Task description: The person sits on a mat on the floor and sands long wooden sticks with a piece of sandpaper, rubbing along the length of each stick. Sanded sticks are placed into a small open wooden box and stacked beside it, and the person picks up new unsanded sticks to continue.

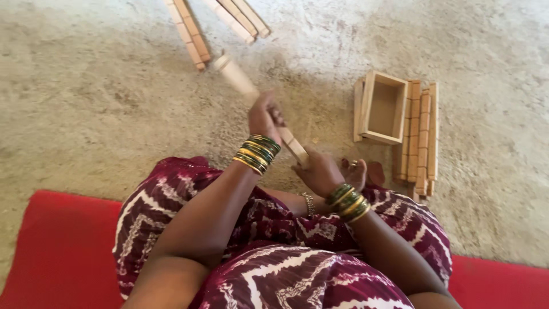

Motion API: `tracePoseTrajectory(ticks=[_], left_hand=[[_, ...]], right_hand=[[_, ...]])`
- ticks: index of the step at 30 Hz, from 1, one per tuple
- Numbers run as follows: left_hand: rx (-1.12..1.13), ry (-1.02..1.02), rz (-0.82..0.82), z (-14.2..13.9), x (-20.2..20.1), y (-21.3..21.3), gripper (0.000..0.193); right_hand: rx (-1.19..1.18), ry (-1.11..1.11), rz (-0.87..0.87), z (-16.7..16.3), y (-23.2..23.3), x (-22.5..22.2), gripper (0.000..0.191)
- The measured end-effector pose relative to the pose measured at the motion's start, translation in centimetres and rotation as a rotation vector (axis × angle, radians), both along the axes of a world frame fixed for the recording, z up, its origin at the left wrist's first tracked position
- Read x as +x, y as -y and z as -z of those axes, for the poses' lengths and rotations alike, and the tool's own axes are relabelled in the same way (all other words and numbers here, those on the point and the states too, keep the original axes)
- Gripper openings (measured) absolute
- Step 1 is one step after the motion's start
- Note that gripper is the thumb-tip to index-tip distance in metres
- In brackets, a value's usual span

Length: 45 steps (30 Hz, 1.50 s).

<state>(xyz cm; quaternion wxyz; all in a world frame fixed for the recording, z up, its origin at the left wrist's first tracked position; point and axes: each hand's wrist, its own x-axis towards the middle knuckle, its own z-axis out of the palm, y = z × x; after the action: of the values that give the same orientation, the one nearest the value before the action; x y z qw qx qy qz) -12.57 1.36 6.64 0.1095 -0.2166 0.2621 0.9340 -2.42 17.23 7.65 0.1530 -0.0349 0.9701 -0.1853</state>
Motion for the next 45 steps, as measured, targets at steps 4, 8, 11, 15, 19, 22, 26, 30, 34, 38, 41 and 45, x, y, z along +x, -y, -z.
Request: tracePoseTrajectory(ticks=[4, 8, 11, 15, 19, 22, 26, 30, 34, 38, 41, 45], left_hand=[[0.32, -0.44, 0.292, -0.4, 0.2, 0.7, 0.031], [-0.16, -0.02, 0.07, -0.8, 0.3, -0.3, 0.027], [-0.05, -0.117, 0.173, -0.5, 0.4, -0.1, 0.034], [0.303, -0.436, 0.309, 0.3, -0.3, 0.6, 0.036], [0.0, 0.051, 0.034, 1.1, -1.8, 0.5, 0.039], [-0.088, 0.165, -0.067, 1.6, -2.0, 1.0, 0.03], [0.178, -0.391, 0.114, 1.2, -1.7, 1.3, 0.036], [0.076, -0.295, 0.178, 0.4, -0.4, -1.0, 0.032], [-0.129, -0.097, 0.207, 1.4, -0.1, -2.1, 0.043], [-0.263, 0.0, 0.144, 3.7, -2.0, -0.9, 0.05], [-0.22, -0.048, 0.168, 5.2, -3.0, -0.3, 0.05], [-0.169, -0.12, 0.365, 6.0, -2.7, -0.7, 0.044]], right_hand=[[-0.613, 0.612, 0.136, 0.6, -0.6, 0.1, 0.017], [-0.271, -0.193, -0.06, 1.2, -0.7, 0.3, 0.026], [-0.403, 0.396, 0.164, 1.4, -0.9, 0.3, 0.018], [-1.05, 0.77, 0.124, 1.4, -1.5, 0.2, 0.016], [-0.635, 0.132, 0.019, 1.5, -0.8, 0.6, 0.023], [-0.257, -0.309, -0.119, 1.3, 0.1, 0.9, 0.032], [-0.777, 0.511, 0.3, 0.1, -0.5, 0.6, 0.033], [-1.197, 0.549, 0.213, -0.4, -0.9, 0.4, 0.041], [-0.898, 0.086, 0.015, 0.4, 0.4, 1.0, 0.036], [-1.067, 0.506, 0.394, 0.2, 0.4, 1.5, 0.047], [-0.916, 0.26, 0.352, -1.0, -0.8, 0.8, 0.04], [-0.842, -0.086, 0.389, -2.0, -1.3, -0.1, 0.041]])
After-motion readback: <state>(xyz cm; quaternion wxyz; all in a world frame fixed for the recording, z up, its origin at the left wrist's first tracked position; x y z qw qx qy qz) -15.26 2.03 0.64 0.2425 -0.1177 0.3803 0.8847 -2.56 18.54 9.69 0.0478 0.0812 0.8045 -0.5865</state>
